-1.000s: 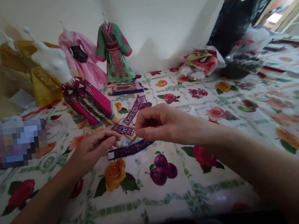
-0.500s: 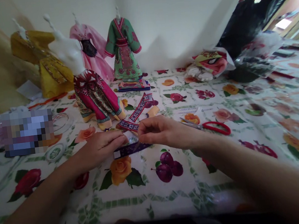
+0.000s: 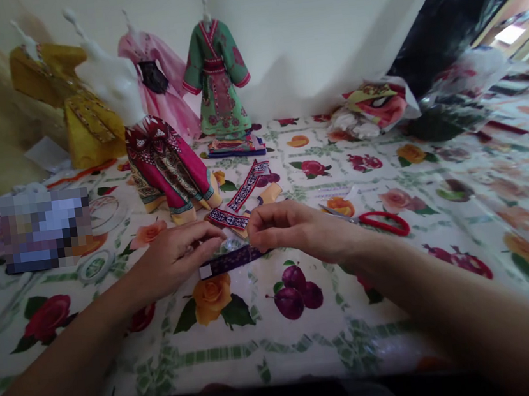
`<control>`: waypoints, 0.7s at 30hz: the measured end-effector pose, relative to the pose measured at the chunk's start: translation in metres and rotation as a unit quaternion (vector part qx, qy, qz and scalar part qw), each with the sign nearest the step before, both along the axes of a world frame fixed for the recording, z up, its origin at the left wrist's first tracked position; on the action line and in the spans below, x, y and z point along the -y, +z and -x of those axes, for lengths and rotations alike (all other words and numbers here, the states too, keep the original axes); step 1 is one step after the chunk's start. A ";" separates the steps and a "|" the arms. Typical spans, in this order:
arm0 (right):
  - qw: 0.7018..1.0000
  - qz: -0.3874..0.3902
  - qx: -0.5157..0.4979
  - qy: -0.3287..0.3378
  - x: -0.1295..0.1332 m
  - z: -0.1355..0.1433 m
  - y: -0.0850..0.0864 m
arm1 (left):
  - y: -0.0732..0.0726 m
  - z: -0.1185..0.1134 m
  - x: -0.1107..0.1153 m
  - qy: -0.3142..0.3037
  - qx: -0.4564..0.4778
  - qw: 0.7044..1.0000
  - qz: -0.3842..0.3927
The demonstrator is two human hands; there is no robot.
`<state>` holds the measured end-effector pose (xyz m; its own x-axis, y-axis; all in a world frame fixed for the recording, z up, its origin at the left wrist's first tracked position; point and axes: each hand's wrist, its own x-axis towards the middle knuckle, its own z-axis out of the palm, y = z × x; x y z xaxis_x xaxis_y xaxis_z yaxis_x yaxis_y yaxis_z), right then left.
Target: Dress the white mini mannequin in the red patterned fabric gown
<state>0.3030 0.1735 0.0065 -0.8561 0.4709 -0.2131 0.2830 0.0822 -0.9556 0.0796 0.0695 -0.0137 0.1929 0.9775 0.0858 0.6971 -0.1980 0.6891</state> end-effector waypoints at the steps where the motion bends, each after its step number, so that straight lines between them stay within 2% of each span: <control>1: 1.000 0.001 -0.008 -0.002 0.001 0.000 0.001 | 0.001 -0.002 0.001 0.003 0.027 1.000 0.009; 6: 0.998 0.008 -0.060 -0.010 0.008 0.002 0.001 | 0.000 -0.012 0.004 -0.009 0.145 0.986 0.079; 13: 0.993 0.025 -0.110 -0.036 0.015 0.006 0.001 | -0.005 -0.015 0.004 -0.043 0.282 0.939 0.189; 17: 0.990 0.034 -0.128 -0.038 0.016 0.006 0.002 | -0.002 -0.015 0.003 -0.039 0.325 0.918 0.224; 21: 0.990 0.029 -0.134 -0.041 0.015 0.005 0.000 | 0.000 -0.013 0.002 -0.028 0.323 0.918 0.230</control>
<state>0.2981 0.1589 0.0063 -0.8448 0.5350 -0.0122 0.0223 0.0124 -0.9997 0.0922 0.0673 -0.0133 0.2988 0.9289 -0.2187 0.1114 0.1936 0.9747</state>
